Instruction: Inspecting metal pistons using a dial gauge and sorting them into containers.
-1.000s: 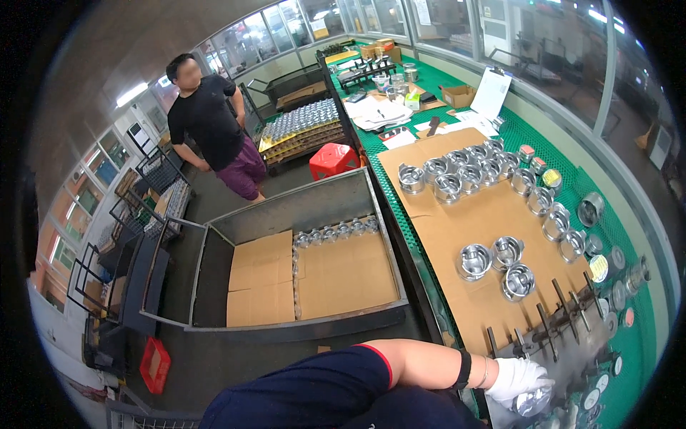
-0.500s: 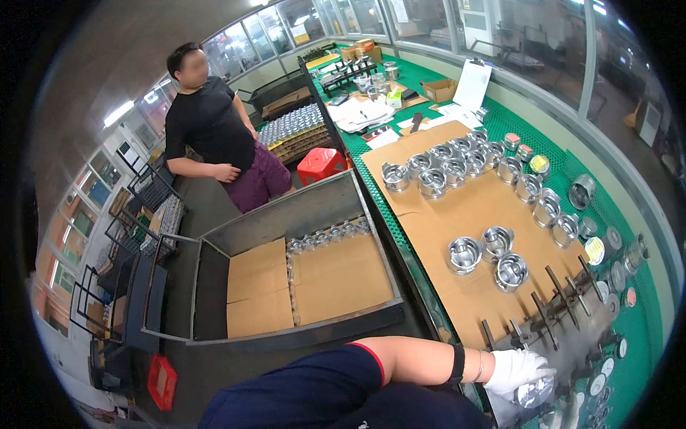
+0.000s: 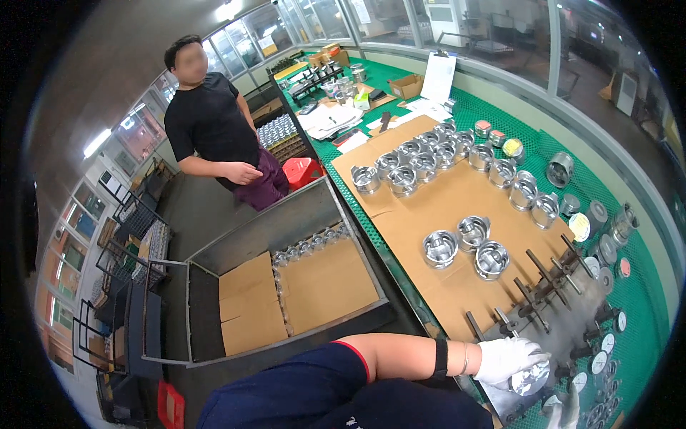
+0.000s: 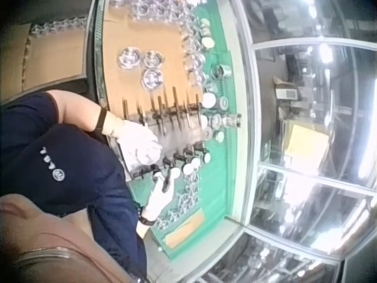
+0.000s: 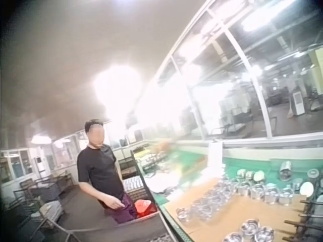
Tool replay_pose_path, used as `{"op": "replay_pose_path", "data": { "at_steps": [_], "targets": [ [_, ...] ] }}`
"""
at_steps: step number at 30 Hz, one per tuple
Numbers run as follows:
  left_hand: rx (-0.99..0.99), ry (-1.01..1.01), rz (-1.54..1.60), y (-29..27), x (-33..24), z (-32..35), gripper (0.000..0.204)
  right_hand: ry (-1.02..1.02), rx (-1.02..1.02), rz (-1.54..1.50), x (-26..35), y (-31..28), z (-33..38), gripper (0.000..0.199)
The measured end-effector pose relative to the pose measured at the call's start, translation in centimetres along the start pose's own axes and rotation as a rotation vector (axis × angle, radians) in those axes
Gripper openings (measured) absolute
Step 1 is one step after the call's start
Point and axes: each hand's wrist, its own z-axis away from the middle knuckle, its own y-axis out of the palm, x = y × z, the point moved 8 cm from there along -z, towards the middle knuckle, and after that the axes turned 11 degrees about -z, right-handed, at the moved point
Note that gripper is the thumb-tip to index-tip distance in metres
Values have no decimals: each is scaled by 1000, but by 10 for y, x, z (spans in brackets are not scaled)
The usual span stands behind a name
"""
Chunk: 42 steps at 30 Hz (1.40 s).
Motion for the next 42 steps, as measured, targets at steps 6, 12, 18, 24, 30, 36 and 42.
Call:
{"op": "replay_pose_path", "data": {
  "at_steps": [6,12,18,24,30,36,42],
  "targets": [
    [38,-6,-14,-2,0,1,94,-45,-16,68,7,0,3,44],
    [36,-5,-18,1,2,1,94,-39,-19,66,2,1,0,42],
    [60,-14,6,0,1,-1,93,-193,1,-82,-88,-34,-31,50],
    [65,-30,12,1,2,-1,92,-165,11,-87,-86,-31,-26,48],
    [50,-26,8,-5,0,0,87,-137,-12,-90,-80,-28,-18,46],
    [25,-17,30,-6,-1,1,83,-134,-39,-95,-82,-30,-16,46],
    [46,-23,17,-2,0,0,84,-114,-33,-134,-82,-27,-17,46]
  ]
}}
